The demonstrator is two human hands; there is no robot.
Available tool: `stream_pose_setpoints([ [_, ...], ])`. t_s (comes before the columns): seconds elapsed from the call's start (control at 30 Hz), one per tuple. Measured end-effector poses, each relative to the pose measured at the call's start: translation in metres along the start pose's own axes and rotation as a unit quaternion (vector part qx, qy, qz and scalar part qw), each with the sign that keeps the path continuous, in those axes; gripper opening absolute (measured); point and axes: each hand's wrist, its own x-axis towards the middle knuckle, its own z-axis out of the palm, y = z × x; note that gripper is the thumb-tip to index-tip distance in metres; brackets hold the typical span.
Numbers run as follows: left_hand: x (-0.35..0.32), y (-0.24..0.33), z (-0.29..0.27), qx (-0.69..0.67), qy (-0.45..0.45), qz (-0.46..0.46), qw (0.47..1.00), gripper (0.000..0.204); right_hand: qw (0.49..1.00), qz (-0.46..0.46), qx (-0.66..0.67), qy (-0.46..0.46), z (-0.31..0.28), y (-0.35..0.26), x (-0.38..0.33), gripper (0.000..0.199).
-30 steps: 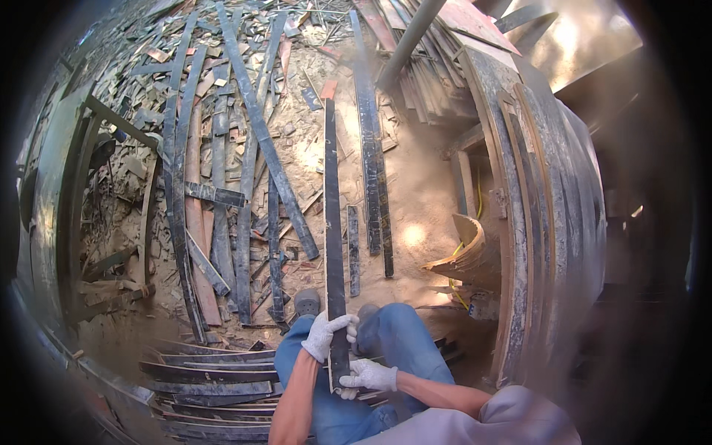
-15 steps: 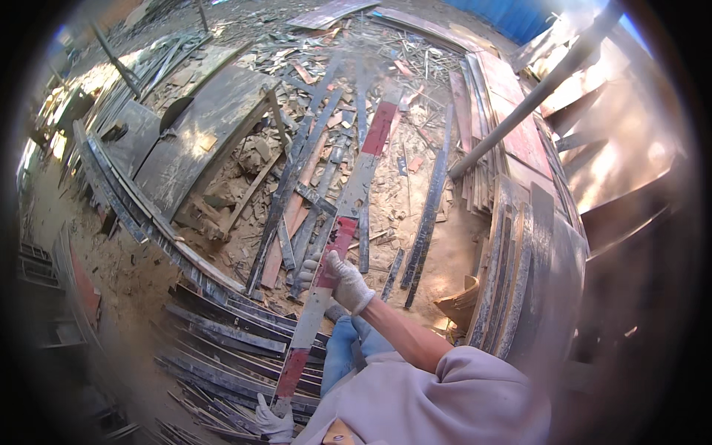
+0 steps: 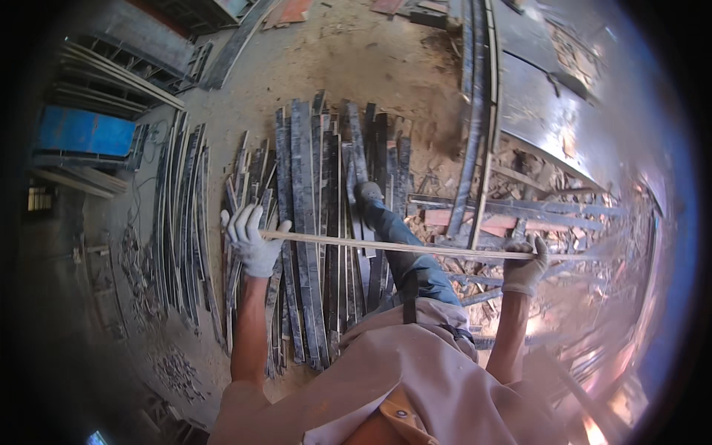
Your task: The person picks up and stacks wooden planks in a workshop. They move around the cluttered space, gather planks from the floor, and place them on a workbench.
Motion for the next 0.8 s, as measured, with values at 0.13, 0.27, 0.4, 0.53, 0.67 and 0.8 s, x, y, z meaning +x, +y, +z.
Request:
stream_pose_setpoints([
  [0.13, 0.115, -0.029, 0.05, -0.019, 0.024, -0.055, 0.998, 0.113, 0.977, -0.048, -0.035, 0.207, 0.067, 0.034, 0.046, 0.025],
  [0.27, 0.213, -0.057, 0.068, -0.112, -0.002, -0.082, 0.99, 0.126, 0.978, -0.037, 0.038, 0.201, 0.09, 0.037, 0.08, 0.027],
  [0.4, 0.314, -0.091, 0.064, -0.186, 0.036, -0.168, 0.967, 0.131, 0.976, -0.093, 0.14, 0.136, 0.147, 0.014, 0.105, 0.031],
  [0.53, 0.381, -0.167, 0.103, -0.597, -0.012, -0.278, 0.752, 0.085, 0.97, -0.185, 0.148, 0.045, 0.228, -0.012, 0.126, 0.055],
  [0.67, 0.412, -0.207, 0.192, -0.707, -0.123, -0.262, 0.646, 0.052, 0.941, -0.323, 0.095, 0.02, 0.383, -0.027, 0.139, 0.052],
  [0.8, 0.459, -0.176, 0.313, -0.752, -0.142, -0.279, 0.579, 0.042, 0.889, -0.456, -0.011, 0.032, 0.488, -0.079, 0.161, 0.06],
])
